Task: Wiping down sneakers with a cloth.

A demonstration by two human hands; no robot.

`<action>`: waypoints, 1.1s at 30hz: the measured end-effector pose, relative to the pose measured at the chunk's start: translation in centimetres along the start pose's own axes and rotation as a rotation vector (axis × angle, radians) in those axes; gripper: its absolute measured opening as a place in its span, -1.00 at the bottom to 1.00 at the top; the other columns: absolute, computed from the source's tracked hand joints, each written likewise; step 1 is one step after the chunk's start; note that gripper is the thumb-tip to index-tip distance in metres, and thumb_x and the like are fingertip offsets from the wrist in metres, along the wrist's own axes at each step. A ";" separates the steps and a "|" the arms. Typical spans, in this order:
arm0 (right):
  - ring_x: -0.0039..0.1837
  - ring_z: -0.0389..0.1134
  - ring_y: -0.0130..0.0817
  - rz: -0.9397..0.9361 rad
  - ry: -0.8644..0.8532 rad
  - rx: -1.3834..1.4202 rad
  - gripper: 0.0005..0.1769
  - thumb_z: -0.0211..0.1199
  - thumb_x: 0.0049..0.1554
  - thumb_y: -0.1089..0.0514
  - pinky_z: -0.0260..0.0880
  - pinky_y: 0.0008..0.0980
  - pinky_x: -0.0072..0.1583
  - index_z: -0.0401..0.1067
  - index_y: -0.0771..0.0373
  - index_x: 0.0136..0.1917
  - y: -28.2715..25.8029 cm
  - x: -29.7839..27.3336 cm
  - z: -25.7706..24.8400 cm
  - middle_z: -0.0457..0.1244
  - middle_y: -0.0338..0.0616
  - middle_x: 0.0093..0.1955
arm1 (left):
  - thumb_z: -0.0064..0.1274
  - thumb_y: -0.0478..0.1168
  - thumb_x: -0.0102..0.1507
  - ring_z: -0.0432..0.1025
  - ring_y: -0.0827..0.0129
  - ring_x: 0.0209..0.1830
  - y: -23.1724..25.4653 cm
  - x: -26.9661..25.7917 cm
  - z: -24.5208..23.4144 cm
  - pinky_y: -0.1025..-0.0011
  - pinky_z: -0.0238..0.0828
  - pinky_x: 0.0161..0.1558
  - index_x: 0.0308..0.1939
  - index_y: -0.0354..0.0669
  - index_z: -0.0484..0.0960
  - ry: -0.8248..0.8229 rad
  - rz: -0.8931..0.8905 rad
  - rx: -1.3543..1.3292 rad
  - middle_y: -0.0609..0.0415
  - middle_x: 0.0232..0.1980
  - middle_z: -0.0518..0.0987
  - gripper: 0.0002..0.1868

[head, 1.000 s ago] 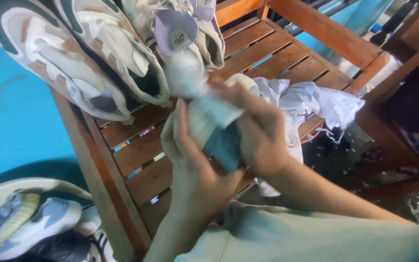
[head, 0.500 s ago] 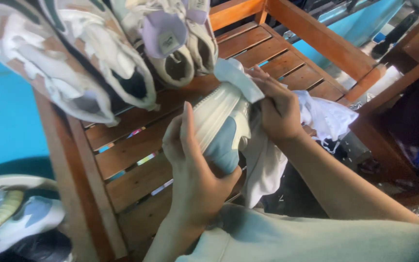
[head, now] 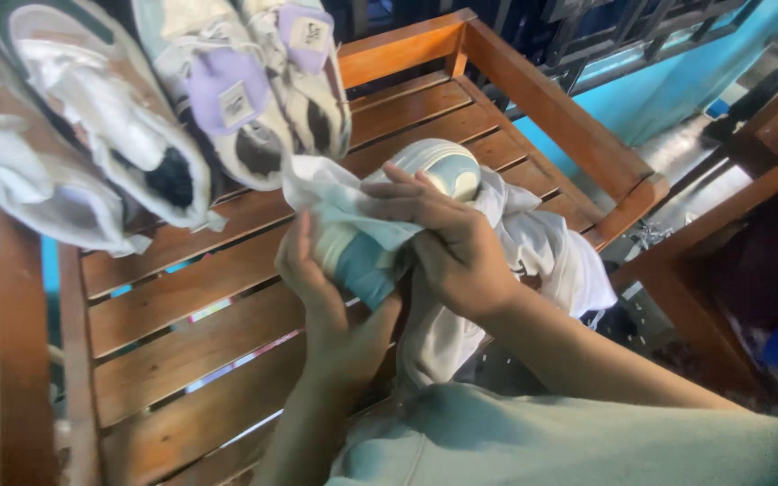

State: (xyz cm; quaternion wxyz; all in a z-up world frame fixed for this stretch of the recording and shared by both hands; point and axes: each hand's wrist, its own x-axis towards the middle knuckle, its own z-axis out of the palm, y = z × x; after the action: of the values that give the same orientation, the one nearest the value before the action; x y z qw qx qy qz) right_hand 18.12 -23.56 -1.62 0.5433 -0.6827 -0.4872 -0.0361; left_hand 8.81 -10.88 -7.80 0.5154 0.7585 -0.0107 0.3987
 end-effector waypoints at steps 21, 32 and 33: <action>0.46 0.27 0.22 -0.144 0.007 -0.230 -0.35 -0.05 -0.07 0.52 -0.04 0.29 0.52 0.55 0.13 0.19 6.8 -1.9 -3.7 0.36 -0.04 0.25 | 0.06 0.25 0.17 0.19 -0.13 0.43 -5.7 4.9 -5.3 -0.03 0.24 0.34 0.53 -0.33 -0.09 -0.240 -0.063 0.307 -0.37 0.50 0.13 0.10; 0.48 0.25 0.24 -0.126 0.060 -0.215 -0.32 -0.09 -0.07 0.49 -0.10 0.23 0.55 0.57 0.12 0.20 7.6 -2.4 -2.9 0.36 -0.01 0.25 | -0.24 0.22 0.36 0.27 -0.02 0.38 -8.4 8.7 -8.6 0.10 0.30 0.37 0.49 -0.36 0.01 -0.094 0.179 0.172 -0.34 0.47 0.22 -0.16; 0.48 0.25 0.23 -0.117 0.061 -0.217 -0.33 -0.10 -0.06 0.49 -0.11 0.21 0.55 0.58 0.13 0.19 7.6 -2.4 -2.9 0.37 -0.01 0.25 | -0.27 0.22 0.38 0.28 -0.01 0.38 -8.5 8.9 -9.0 0.11 0.30 0.37 0.49 -0.36 0.02 -0.077 0.201 0.162 -0.34 0.47 0.22 -0.18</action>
State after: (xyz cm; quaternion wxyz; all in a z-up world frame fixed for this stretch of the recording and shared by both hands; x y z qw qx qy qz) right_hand 23.62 -26.78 -7.21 0.4779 -0.7067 -0.5024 -0.1410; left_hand 13.20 3.75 -7.53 0.4092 0.8075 -0.0742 0.4183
